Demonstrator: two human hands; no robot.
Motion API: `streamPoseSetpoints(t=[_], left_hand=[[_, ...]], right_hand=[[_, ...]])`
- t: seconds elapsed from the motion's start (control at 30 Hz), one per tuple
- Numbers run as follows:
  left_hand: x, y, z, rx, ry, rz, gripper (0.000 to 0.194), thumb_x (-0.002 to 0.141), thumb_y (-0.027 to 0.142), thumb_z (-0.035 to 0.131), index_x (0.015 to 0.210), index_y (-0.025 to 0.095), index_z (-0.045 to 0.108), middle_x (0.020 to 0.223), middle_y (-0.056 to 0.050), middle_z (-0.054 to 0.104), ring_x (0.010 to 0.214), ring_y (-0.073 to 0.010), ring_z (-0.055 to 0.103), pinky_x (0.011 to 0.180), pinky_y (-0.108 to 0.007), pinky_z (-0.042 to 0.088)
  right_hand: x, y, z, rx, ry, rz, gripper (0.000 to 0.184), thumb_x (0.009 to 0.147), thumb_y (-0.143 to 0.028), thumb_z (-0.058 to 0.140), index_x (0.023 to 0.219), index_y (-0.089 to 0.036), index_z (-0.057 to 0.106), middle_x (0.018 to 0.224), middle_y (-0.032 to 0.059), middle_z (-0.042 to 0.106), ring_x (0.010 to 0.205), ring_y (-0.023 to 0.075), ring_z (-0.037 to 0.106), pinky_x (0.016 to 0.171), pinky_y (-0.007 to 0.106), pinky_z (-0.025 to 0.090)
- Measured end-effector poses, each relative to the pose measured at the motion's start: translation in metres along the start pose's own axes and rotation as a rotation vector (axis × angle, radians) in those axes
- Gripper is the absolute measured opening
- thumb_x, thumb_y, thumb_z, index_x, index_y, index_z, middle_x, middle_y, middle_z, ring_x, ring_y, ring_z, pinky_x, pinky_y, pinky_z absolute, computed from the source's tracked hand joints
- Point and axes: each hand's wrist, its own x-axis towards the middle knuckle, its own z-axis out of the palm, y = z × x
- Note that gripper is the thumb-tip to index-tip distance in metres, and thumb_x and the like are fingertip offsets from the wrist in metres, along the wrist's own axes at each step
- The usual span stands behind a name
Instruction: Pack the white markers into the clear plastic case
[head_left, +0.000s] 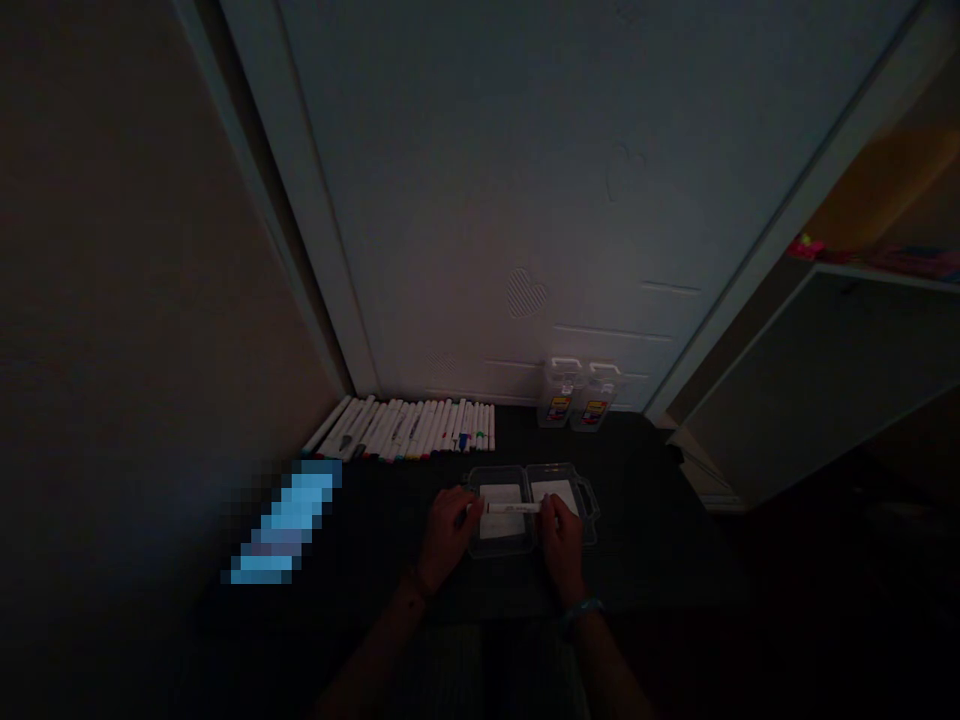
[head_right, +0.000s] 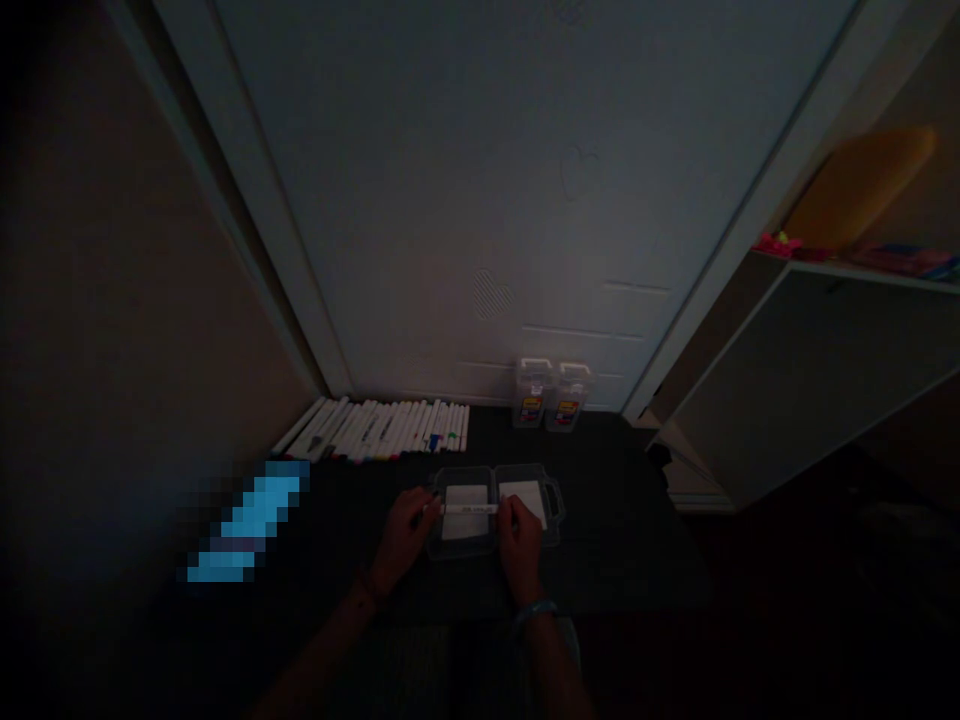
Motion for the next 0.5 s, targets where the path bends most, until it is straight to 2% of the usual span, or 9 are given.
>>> streamPoseSetpoints(t=[0.5], left_hand=[[0.0005, 0.0007, -0.001, -0.019, 0.007, 0.015, 0.026, 0.09, 0.035, 0.045, 0.081, 0.021, 0.064, 0.085, -0.004, 0.068, 0.084, -0.0201, 0.059, 0.08, -0.034, 0.042]], right_hand=[[0.0008, -0.0032, -0.0004, 0.012, -0.001, 0.003, 0.032, 0.093, -0.035, 0.037, 0.067, -0.019, 0.046, 0.059, -0.0043, 0.044, 0.054, 0.0096, 0.041, 0.05, 0.022, 0.025]])
